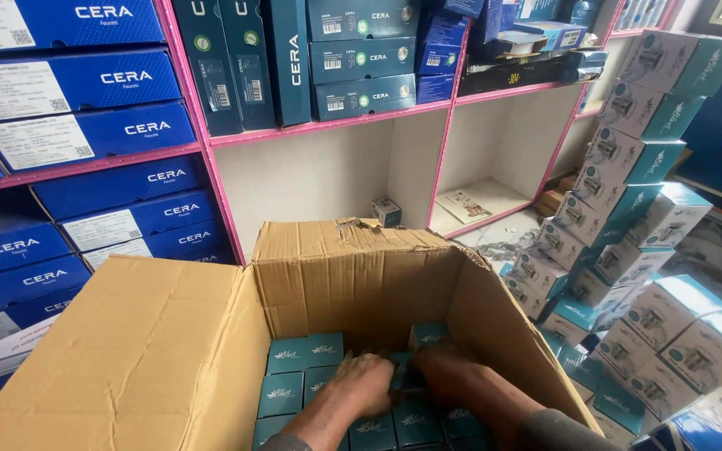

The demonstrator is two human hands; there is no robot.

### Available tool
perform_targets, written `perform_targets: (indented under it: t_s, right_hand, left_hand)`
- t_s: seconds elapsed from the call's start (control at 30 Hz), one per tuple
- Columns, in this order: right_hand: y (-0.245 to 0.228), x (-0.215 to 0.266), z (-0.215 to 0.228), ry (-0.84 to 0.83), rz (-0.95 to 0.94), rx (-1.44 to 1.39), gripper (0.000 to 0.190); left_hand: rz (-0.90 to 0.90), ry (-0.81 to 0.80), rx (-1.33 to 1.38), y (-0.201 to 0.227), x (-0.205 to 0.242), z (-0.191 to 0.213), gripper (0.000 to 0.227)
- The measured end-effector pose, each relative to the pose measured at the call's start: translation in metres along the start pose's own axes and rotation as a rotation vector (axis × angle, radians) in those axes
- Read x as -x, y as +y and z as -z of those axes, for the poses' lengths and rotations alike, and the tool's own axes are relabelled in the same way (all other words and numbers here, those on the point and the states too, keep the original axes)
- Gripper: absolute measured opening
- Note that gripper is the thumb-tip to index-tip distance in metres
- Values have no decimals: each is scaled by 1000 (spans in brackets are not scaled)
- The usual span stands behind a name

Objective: The person takes small boxes from a large cardboard shipping carton and stacks them into a tall tower on the floor next to other piles of inventory.

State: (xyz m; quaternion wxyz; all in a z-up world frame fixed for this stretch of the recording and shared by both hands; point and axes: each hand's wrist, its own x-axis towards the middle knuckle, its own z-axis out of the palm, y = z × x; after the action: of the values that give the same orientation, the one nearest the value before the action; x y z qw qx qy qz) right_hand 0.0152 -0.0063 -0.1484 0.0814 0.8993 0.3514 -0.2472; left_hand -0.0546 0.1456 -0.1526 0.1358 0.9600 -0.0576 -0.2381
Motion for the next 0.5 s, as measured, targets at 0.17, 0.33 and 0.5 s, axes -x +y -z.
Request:
perform_targets:
  t_s: [0.17,0.33,0.5]
  right_hand:
    - [14,-35,-21,127,86,67,43]
    - [-4,-26,-11,92,24,5,46]
    - [-5,-23,-11,103,71,82,38]
  left_hand:
    - [-84,114,1,-13,-14,-20,49]
    - [-72,176,-32,-15,-22,-32,36]
    - [-54,176,-88,-23,-32,-35,41]
